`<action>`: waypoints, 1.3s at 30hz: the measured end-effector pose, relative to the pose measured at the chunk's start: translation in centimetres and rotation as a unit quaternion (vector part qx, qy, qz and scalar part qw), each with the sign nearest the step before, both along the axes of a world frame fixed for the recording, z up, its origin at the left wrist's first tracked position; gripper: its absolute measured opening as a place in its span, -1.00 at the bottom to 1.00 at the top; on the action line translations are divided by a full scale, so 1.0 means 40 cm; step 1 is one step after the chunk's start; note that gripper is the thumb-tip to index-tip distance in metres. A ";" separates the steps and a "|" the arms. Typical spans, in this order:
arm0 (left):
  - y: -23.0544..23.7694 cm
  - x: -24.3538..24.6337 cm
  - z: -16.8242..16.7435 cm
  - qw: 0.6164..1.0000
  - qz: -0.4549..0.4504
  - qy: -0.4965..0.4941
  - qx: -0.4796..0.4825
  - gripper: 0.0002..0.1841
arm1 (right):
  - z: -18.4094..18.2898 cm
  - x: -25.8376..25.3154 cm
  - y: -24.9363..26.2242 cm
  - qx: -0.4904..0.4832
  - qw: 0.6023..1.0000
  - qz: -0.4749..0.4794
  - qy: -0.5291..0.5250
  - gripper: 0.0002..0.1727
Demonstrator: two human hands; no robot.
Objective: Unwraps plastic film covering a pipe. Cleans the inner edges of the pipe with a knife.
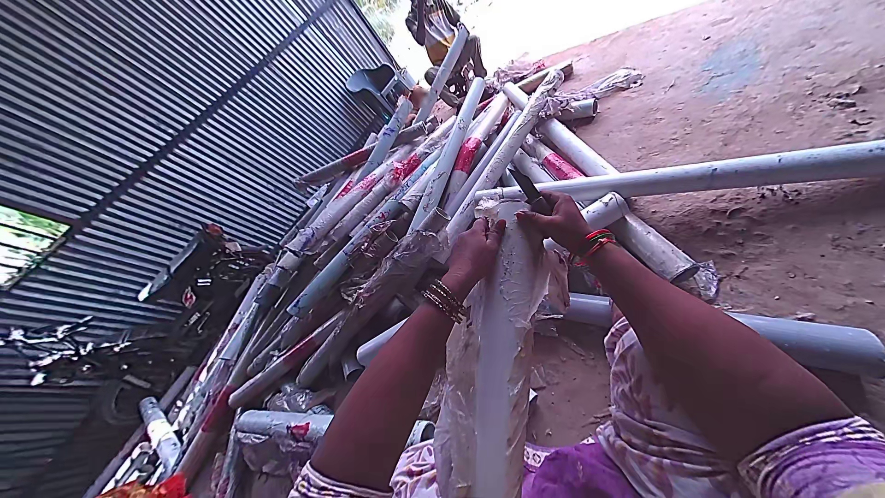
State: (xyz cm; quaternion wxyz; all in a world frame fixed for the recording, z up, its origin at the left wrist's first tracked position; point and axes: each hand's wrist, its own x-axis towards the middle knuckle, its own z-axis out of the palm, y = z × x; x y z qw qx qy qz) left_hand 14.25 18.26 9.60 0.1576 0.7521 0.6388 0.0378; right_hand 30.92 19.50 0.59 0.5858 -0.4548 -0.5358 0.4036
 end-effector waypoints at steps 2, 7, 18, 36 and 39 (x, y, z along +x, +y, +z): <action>-0.002 0.002 -0.009 0.999 -0.026 -0.003 0.028 -0.49 | 0.003 0.003 -0.002 -0.003 1.000 0.003 0.012 -0.81; -0.011 0.011 -0.017 0.996 -0.039 -0.001 0.080 -0.53 | -0.009 0.001 -0.012 0.013 1.000 -0.020 -0.008 -0.76; 0.019 -0.034 -0.068 0.967 0.120 -0.222 0.023 -0.51 | 0.008 0.005 -0.014 -0.011 0.999 -0.003 -0.044 -0.71; 0.081 -0.042 -0.101 0.961 0.180 -0.207 -0.026 -0.43 | 0.013 -0.008 -0.028 0.054 0.997 -0.022 -0.051 -0.70; 0.053 -0.122 -0.143 0.943 0.241 -0.199 -0.117 -0.55 | 0.017 -0.003 -0.045 0.057 0.998 -0.028 -0.011 -0.74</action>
